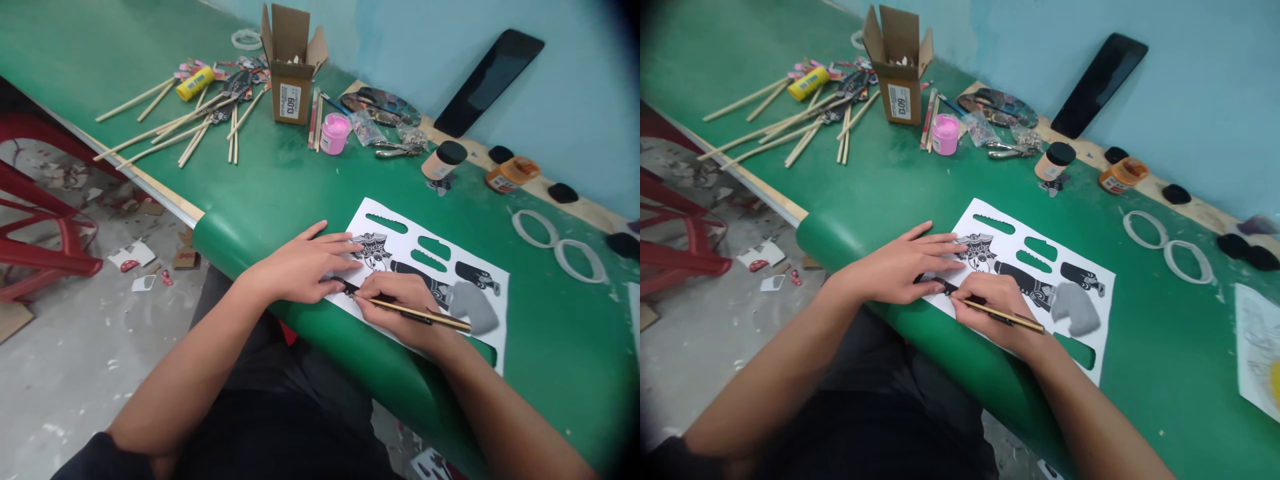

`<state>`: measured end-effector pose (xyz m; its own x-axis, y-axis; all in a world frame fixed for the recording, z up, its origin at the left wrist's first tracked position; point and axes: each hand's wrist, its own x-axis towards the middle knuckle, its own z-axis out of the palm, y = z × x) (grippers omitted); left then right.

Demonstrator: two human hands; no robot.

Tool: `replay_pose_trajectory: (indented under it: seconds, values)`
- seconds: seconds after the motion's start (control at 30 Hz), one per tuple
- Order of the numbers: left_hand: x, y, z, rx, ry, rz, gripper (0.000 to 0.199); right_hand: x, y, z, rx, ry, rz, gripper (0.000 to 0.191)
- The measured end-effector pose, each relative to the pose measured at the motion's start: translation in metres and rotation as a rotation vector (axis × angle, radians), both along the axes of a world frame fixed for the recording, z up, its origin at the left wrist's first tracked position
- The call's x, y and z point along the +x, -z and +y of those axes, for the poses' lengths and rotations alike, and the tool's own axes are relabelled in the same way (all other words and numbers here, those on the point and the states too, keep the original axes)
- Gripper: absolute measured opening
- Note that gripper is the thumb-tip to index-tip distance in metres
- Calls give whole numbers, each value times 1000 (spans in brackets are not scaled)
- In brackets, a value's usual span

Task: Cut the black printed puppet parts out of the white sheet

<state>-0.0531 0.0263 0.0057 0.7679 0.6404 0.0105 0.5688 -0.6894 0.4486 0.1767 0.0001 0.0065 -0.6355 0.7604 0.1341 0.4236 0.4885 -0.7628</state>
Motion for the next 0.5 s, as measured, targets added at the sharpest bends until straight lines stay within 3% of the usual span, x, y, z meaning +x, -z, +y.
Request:
replay_pose_trajectory:
  seconds: [0.5]
  values:
    - [0,1,-4,25,-16,-28,46,1,0,-2,30,52,32,11]
